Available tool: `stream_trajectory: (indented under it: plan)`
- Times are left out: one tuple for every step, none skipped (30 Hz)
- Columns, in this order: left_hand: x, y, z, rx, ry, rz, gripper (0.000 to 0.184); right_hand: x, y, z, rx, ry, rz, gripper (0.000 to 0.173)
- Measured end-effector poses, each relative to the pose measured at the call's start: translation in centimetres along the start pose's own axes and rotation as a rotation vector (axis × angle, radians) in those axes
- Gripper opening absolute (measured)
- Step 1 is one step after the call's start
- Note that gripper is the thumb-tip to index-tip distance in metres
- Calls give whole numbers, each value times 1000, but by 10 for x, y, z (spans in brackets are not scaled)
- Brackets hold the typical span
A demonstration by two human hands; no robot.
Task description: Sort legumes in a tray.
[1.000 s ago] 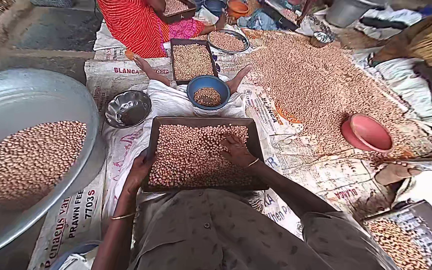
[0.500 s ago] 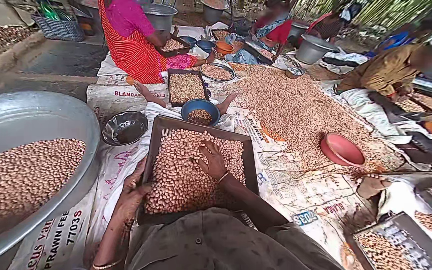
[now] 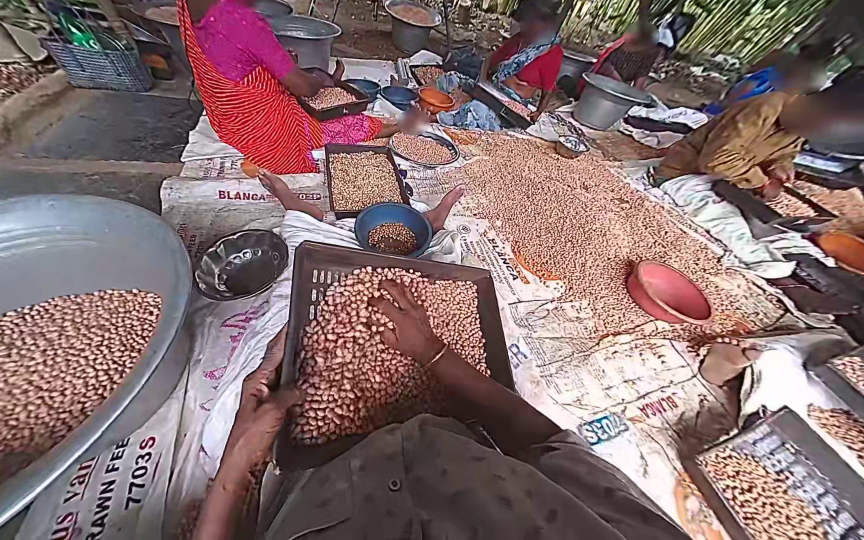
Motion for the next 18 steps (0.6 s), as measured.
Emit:
stream_trajectory:
  plan:
    - [-5, 9, 6, -30, -32, 43, 87, -8, -19, 3, -4, 31, -66, 36]
    - [-11, 19, 13, -55, -80, 93, 88, -25, -35, 6, 61, 118, -126, 40]
    - [-15, 31, 20, -74, -135, 146, 88, -45, -44, 9, 161, 217, -147, 46]
    - [-18, 44, 24, -96, -183, 197, 88, -66, -47, 13, 262, 326, -142, 53]
    - [-18, 55, 26, -115, -216, 235, 89, -81, -40, 18, 354, 425, -131, 60]
    - [-15, 60, 26, -129, -226, 244, 90, -87, -27, 19, 425, 507, -119, 67]
    - [-13, 57, 22, -126, -220, 225, 89, -89, -8, 16, 459, 528, -78, 72]
    - [-10, 49, 16, -106, -185, 187, 87, -85, 12, 10, 446, 504, -13, 70]
    - [-6, 36, 9, -67, -135, 142, 84, -77, 29, 2, 407, 441, 62, 68]
    - [-2, 23, 2, -23, -96, 100, 82, -63, 42, -3, 335, 358, 128, 64]
    - [1, 11, -4, 21, -66, 59, 80, -47, 47, -9, 254, 241, 176, 56]
    - [3, 3, -8, 62, -27, 23, 81, -31, 47, -11, 172, 136, 172, 51]
    - [4, -1, -8, 86, -4, 6, 83, -16, 41, -12, 131, 71, 117, 51]
    - [4, -1, -6, 80, 1, 7, 84, -5, 30, -12, 72, 46, 32, 52]
    - [0, 4, -2, 43, -10, 26, 85, 0, 14, -10, 16, 68, -65, 45]
    - [-4, 13, 3, -9, -40, 59, 87, -2, -4, -8, -3, 105, -141, 38]
    - [-8, 24, 9, -65, -90, 102, 89, -11, -21, -5, 26, 172, -198, 35]
    - [-12, 35, 15, -111, -137, 146, 90, -26, -32, -1, 112, 260, -218, 38]
Point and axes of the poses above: each hand's wrist, its own x-axis towards the middle knuckle, its own z-axis out of the back of the hand, y = z × x, the point moved 3 cm from there along x, towards the middle knuckle, and after that the axes turned 3 degrees about z, right-handed, at the moved point
